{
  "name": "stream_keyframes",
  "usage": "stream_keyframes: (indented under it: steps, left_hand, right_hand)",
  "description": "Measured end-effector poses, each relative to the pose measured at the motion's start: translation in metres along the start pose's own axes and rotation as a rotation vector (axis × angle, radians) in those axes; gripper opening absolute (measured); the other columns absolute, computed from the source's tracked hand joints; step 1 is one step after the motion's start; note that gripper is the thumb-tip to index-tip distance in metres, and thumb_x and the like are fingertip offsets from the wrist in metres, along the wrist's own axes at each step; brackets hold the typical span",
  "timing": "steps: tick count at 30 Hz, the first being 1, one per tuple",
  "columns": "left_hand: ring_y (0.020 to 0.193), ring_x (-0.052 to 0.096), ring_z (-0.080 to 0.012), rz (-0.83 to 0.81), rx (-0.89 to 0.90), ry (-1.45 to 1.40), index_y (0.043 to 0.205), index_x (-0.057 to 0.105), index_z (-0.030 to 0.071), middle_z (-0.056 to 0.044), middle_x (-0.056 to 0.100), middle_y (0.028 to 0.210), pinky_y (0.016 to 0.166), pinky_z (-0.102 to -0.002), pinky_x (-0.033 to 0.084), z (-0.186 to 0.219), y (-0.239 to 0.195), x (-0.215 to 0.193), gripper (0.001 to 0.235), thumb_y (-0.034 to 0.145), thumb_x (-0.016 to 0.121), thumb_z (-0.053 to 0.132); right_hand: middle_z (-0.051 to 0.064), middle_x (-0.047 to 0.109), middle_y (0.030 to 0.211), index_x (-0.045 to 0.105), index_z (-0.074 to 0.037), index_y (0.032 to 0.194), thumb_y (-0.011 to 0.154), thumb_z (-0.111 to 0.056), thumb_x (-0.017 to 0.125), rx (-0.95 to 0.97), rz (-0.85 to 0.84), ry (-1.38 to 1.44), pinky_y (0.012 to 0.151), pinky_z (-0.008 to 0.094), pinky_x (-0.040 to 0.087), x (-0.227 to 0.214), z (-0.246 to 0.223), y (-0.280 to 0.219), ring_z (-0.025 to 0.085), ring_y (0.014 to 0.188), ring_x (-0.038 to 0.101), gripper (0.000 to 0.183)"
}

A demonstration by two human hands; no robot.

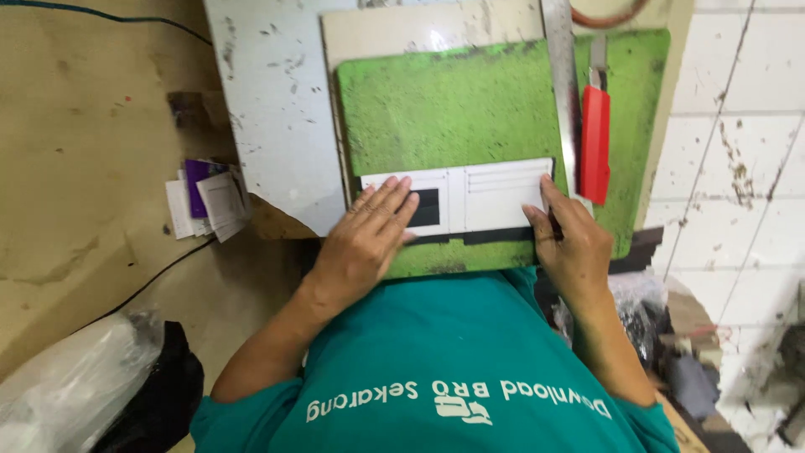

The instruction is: The person uses a paper template to mark and cut a black sheet on a green cutting mat. They align a metal ruler and use a utility knife to score straight lines, then switch to scissors to trim edges and separate the cut pieces. The finished pieces are stacked on the table.

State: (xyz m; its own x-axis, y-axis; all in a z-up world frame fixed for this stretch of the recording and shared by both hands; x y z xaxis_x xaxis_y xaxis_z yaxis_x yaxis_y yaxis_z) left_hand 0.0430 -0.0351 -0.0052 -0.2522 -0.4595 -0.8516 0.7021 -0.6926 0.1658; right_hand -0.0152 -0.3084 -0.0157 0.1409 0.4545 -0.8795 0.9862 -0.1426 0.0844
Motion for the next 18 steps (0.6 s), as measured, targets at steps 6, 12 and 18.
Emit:
stream_keyframes:
  steps: [6, 12, 18]
  left_hand:
    - [0.141, 0.053, -0.0323, 0.031, 0.004, 0.053, 0.141, 0.064, 0.006, -0.016, 0.056, 0.151, 0.12, -0.045, 0.038, 0.003, 0.004, -0.005, 0.042, 0.102, 0.069, 0.02]
    - [0.141, 0.052, -0.0318, 0.03, -0.004, 0.047, 0.141, 0.064, 0.006, -0.017, 0.056, 0.151, 0.12, -0.045, 0.037, 0.004, 0.002, -0.003, 0.041, 0.102, 0.069, 0.018]
    - [0.144, 0.049, -0.0305, 0.014, -0.014, 0.064, 0.142, 0.063, 0.007, -0.015, 0.054, 0.153, 0.122, -0.044, 0.034, 0.002, -0.001, 0.001, 0.042, 0.102, 0.069, 0.019]
  right_hand:
    - [0.008, 0.073, 0.085, 0.077, -0.013, 0.131, 0.096, -0.022, 0.084, -0.023, 0.055, 0.011, 0.066, 0.04, 0.057, -0.002, -0.003, 0.002, 0.031, 0.081, 0.073, 0.037]
    - [0.009, 0.073, 0.086, 0.077, -0.014, 0.131, 0.096, -0.022, 0.084, -0.035, 0.067, 0.033, 0.065, 0.043, 0.057, -0.007, -0.01, 0.005, 0.032, 0.082, 0.073, 0.037]
    - [0.007, 0.075, 0.088, 0.076, -0.016, 0.133, 0.097, -0.025, 0.083, -0.023, 0.073, 0.019, 0.065, 0.04, 0.058, -0.008, -0.013, 0.003, 0.03, 0.08, 0.073, 0.038]
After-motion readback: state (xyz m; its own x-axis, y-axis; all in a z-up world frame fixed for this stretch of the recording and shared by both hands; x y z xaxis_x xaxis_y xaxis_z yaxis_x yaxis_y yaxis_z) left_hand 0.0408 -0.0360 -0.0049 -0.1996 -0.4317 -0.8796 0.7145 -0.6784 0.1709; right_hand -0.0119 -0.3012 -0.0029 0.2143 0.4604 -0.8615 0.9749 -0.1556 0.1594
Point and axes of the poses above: each hand's wrist, its own y-axis towards the middle knuckle, its own x-axis out of the palm, z = x × y, the point moved 6 cm from there along y, towards the middle knuckle
